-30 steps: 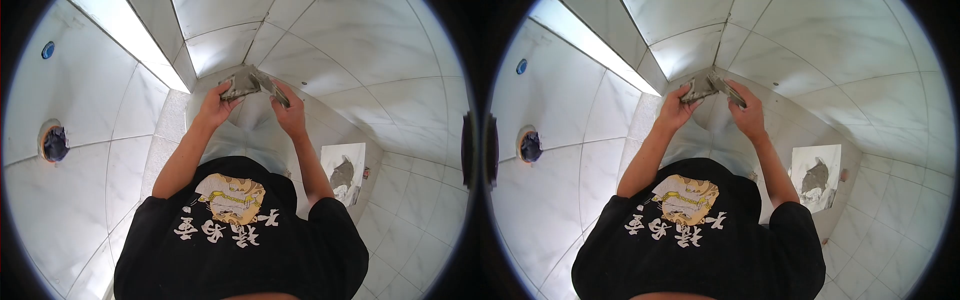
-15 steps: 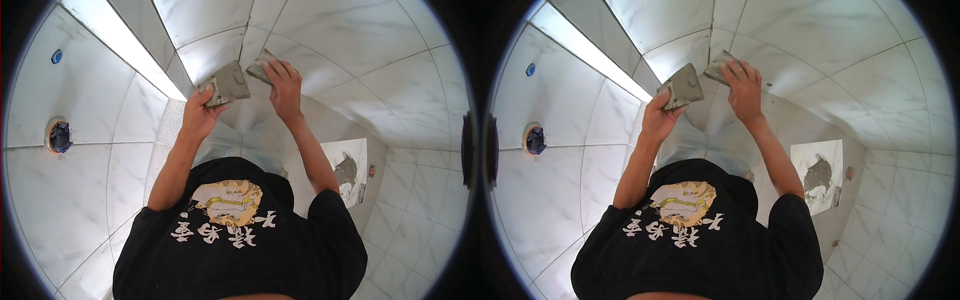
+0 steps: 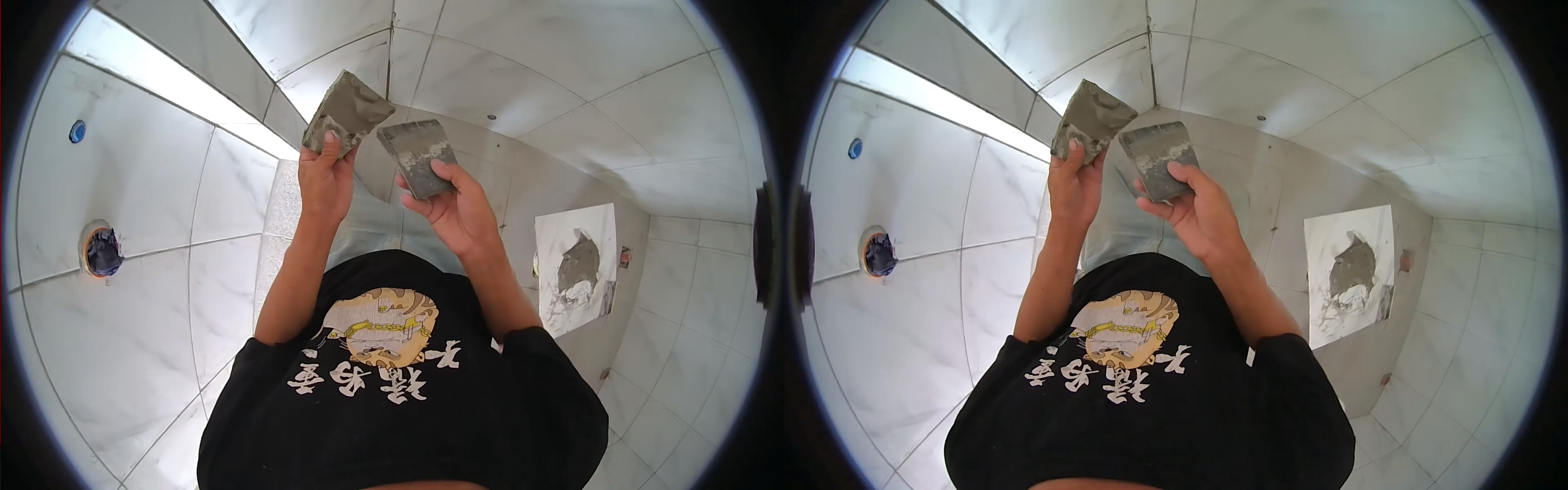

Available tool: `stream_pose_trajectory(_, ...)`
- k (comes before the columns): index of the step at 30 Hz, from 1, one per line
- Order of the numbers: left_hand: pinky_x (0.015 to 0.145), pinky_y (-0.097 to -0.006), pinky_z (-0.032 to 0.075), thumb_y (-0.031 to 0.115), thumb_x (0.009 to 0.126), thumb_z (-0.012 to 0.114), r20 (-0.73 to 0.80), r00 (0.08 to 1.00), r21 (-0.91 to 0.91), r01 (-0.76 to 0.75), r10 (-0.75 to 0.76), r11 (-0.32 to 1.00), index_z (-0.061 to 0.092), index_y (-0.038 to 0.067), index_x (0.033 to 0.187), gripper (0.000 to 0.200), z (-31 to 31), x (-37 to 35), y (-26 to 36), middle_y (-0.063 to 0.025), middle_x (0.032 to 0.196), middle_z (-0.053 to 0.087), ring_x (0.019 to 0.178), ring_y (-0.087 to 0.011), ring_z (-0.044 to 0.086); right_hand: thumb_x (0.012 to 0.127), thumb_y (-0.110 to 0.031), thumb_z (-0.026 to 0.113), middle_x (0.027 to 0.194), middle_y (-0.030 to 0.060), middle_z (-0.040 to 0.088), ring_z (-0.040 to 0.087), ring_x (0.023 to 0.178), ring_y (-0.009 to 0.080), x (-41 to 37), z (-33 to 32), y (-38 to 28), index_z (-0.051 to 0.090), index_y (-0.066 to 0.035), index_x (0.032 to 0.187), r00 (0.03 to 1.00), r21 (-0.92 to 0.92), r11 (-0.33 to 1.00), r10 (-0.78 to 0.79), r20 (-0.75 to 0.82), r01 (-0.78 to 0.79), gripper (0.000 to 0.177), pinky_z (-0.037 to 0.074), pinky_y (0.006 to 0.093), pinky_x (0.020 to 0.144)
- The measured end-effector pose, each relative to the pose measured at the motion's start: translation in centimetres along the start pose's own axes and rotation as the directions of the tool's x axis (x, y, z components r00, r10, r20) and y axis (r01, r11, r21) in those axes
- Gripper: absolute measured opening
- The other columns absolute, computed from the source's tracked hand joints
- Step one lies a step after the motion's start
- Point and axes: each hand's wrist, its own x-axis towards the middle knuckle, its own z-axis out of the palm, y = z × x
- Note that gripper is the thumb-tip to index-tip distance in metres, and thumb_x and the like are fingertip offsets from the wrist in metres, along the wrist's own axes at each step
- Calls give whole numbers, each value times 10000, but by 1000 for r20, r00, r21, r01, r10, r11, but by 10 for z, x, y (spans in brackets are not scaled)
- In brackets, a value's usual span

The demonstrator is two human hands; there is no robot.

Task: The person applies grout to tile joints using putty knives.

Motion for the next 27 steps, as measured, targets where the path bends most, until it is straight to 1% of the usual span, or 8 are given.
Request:
stream_pose_trajectory(8,1085,-389,419,122,988,572,114,989,14,-101,99,995,515,-9,1312,355,-13,4,-9,-122,1296,597,1198,-217,567,949,-138,548,1101,189,648,673,996,311,8,3,-9,537,105,1182,1000,-36,999,-2,-12,1,337,615,408,811)
stream_pose_trajectory(12,1092,-388,415,121,987,571,127,988,22,-86,82,996,519,-13,1311,354,-16,6,-5,-124,1297,599,1207,-220,565,958,-159,556,1155,197,629,663,1046,323,10,0,-11,494,98,1238,1000,-49,999,11,2,-11,385,633,377,791)
stream_pose_trajectory(18,1107,-396,397,113,984,571,137,989,2,-53,52,999,513,-9,1318,360,-28,10,-8,-128,1308,591,1224,-227,553,955,-153,556,1144,202,633,671,1022,331,11,1,-12,494,100,1235,1000,-54,998,-21,-16,20,383,639,379,768)
stream_pose_trajectory(21,1110,-397,394,108,983,572,208,975,-1,-84,82,996,513,-5,1314,355,-38,12,-12,-128,1306,590,1224,-226,551,952,-148,558,1131,200,639,672,1017,336,11,0,-13,497,101,1230,999,-42,999,-28,-30,27,379,641,379,758)
stream_pose_trajectory(22,1076,-366,414,92,969,595,197,979,60,-70,57,996,507,11,1312,363,-43,11,-13,-112,1274,604,1200,-204,559,952,-148,558,1131,200,639,672,1017,336,10,0,-15,497,101,1230,999,-45,999,-28,-29,27,379,641,379,758)
stream_pose_trajectory(23,1042,-334,433,75,955,619,183,982,119,-59,36,991,501,27,1310,377,-46,10,-14,-95,1241,617,1175,-182,567,953,-149,556,1122,200,642,674,1014,336,9,1,-19,501,97,1225,997,-71,996,-63,-43,60,371,642,384,746)
stream_pose_trajectory(25,1017,-333,463,80,966,598,174,985,154,-22,-6,988,503,27,1312,363,-50,3,-21,-96,1239,620,1156,-184,585,953,-151,554,1113,199,645,675,1011,335,7,6,-29,506,92,1220,994,-104,990,-98,-50,92,364,644,389,735)
stream_pose_trajectory(27,991,-332,492,86,977,578,164,985,182,17,-48,983,505,26,1314,350,-45,-6,-23,-96,1237,623,1137,-186,603,952,-118,559,1124,188,651,676,1001,317,2,11,-41,545,80,1213,979,-302,932,-187,80,202,328,611,385,793)
